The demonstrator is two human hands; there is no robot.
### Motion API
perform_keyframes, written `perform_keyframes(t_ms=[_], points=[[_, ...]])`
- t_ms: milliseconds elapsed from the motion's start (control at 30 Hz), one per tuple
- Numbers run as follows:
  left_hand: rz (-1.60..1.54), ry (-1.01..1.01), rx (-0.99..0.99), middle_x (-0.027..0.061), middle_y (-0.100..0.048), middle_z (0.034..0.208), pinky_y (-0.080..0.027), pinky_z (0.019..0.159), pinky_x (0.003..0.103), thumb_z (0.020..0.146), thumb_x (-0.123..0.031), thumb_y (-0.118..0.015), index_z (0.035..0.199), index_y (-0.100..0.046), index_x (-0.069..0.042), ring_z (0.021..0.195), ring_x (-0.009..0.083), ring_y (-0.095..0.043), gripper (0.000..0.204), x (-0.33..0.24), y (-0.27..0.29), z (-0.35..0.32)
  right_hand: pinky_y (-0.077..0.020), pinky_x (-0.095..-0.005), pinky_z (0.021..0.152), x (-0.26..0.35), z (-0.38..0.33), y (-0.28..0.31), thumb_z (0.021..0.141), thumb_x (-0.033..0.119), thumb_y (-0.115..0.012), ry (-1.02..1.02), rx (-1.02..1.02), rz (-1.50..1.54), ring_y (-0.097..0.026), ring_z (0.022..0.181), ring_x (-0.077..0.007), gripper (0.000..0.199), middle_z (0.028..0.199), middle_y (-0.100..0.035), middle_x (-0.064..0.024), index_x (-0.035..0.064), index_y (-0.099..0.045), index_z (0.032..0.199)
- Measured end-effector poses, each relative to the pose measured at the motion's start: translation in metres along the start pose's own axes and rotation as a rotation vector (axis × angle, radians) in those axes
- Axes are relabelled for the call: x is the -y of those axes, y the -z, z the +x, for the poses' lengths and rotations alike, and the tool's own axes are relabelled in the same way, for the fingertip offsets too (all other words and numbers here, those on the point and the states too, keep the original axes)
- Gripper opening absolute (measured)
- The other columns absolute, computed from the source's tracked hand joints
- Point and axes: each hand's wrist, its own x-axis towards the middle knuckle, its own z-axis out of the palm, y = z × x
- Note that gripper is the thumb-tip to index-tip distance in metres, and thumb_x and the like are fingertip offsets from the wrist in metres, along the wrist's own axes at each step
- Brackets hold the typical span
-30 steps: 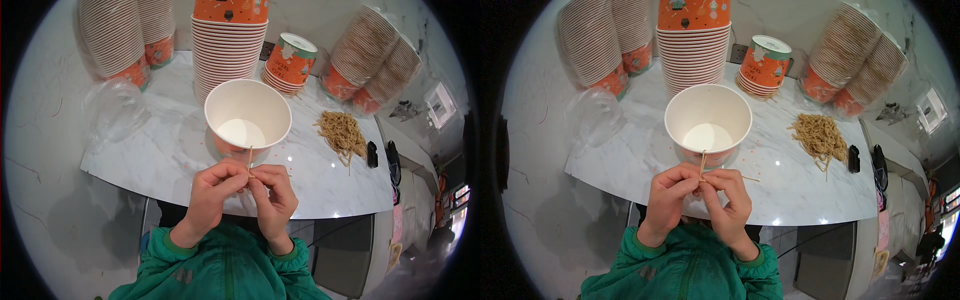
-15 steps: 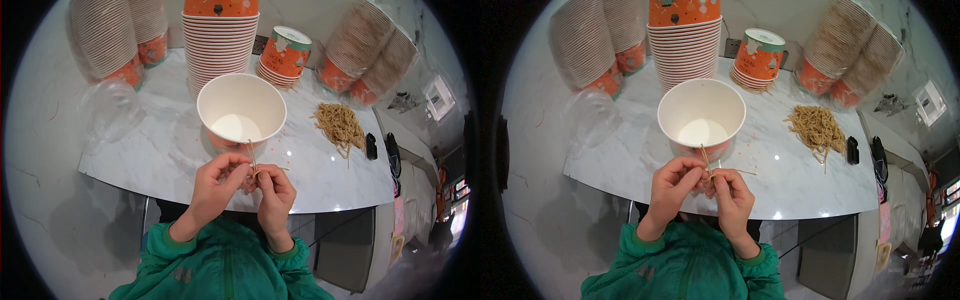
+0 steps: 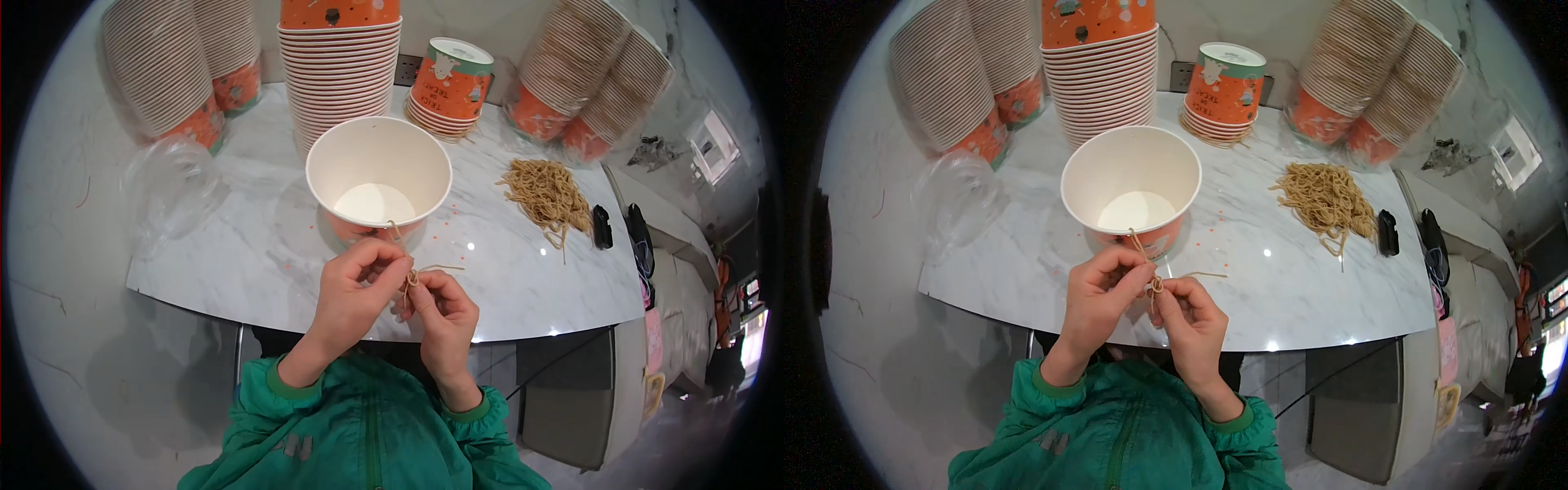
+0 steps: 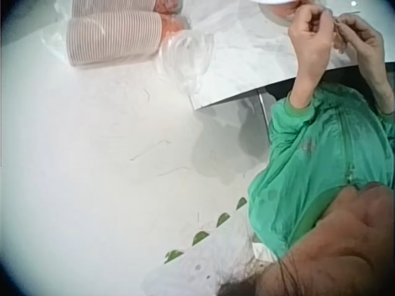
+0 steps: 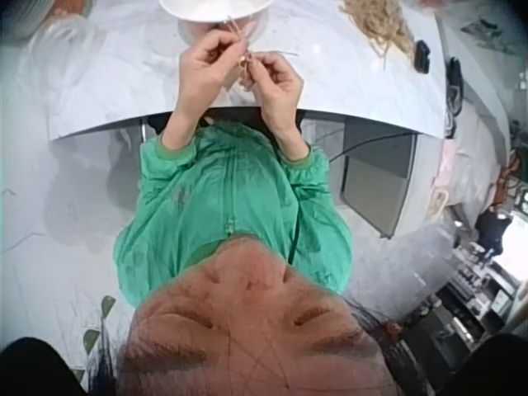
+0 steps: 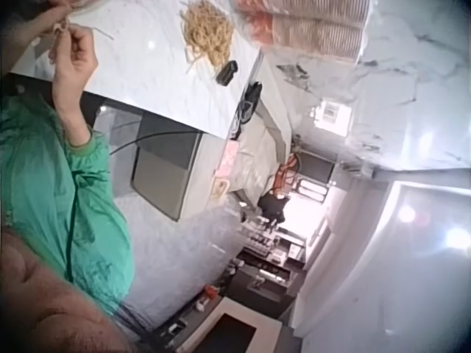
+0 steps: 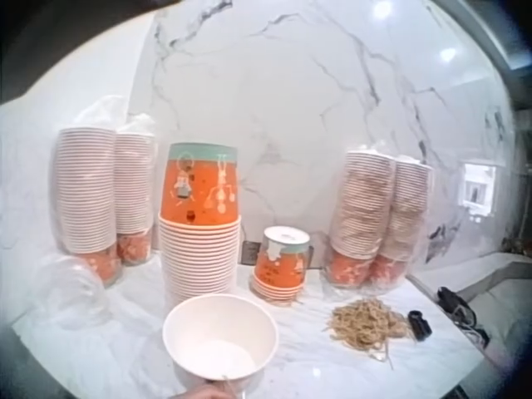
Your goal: Tying rubber bands around paper cups.
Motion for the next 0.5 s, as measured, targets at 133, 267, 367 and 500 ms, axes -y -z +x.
perform_keyframes(t_ms=[133, 267, 367, 500], points=[[-0.006, 0.08, -0.038, 0.0019, -0.069, 0.085, -0.051, 0.066, 0.022, 0.098, -0.005, -0.066, 0.097, -0.065, 0.001, 0.074, 0.0056, -0.064, 0.007, -0.0027, -0.0021, -0.0029, -0.0488, -0.0231, 0.066, -0.0008, -0.0029, 0.0038, 0.102, 0.003, -0.062, -0.046, -0.033, -0.002, -0.061, 0.071, -0.0107, 0.01, 0.087, -0.067, -0.0055, -0.0046, -0.066, 0.108], [0.001, 0.083, -0.068, 0.0021, -0.071, 0.086, -0.049, 0.065, 0.022, 0.1, -0.008, -0.066, 0.1, -0.068, 0.0, 0.072, 0.0057, -0.062, 0.009, 0.0001, -0.0021, -0.0028, -0.0471, -0.0211, 0.061, 0.0007, -0.0048, 0.0046, 0.102, 0.006, -0.063, -0.129, -0.018, 0.001, -0.065, 0.073, -0.0083, 0.01, 0.09, -0.071, -0.0043, -0.0021, -0.064, 0.108], [0.016, 0.063, -0.061, 0.0033, -0.071, 0.085, -0.05, 0.063, 0.022, 0.1, -0.008, -0.065, 0.1, -0.068, 0.001, 0.07, 0.0062, -0.062, 0.009, 0.0014, -0.0019, -0.0034, -0.0469, -0.0206, 0.058, 0.002, -0.006, 0.0068, 0.102, 0.008, -0.064, -0.188, 0.008, -0.006, -0.068, 0.073, -0.0085, 0.01, 0.092, -0.072, -0.0052, -0.0009, -0.064, 0.107], [0.002, 0.062, -0.06, 0.0045, -0.071, 0.084, -0.05, 0.06, 0.021, 0.101, -0.007, -0.063, 0.102, -0.066, 0.001, 0.066, 0.0063, -0.062, 0.008, -0.0004, -0.0026, -0.0048, -0.0475, -0.0202, 0.058, 0.0007, -0.0061, 0.0077, 0.102, 0.007, -0.064, -0.182, 0.028, 0.004, -0.066, 0.071, -0.0074, 0.009, 0.091, -0.072, -0.005, -0.0008, -0.064, 0.106]])
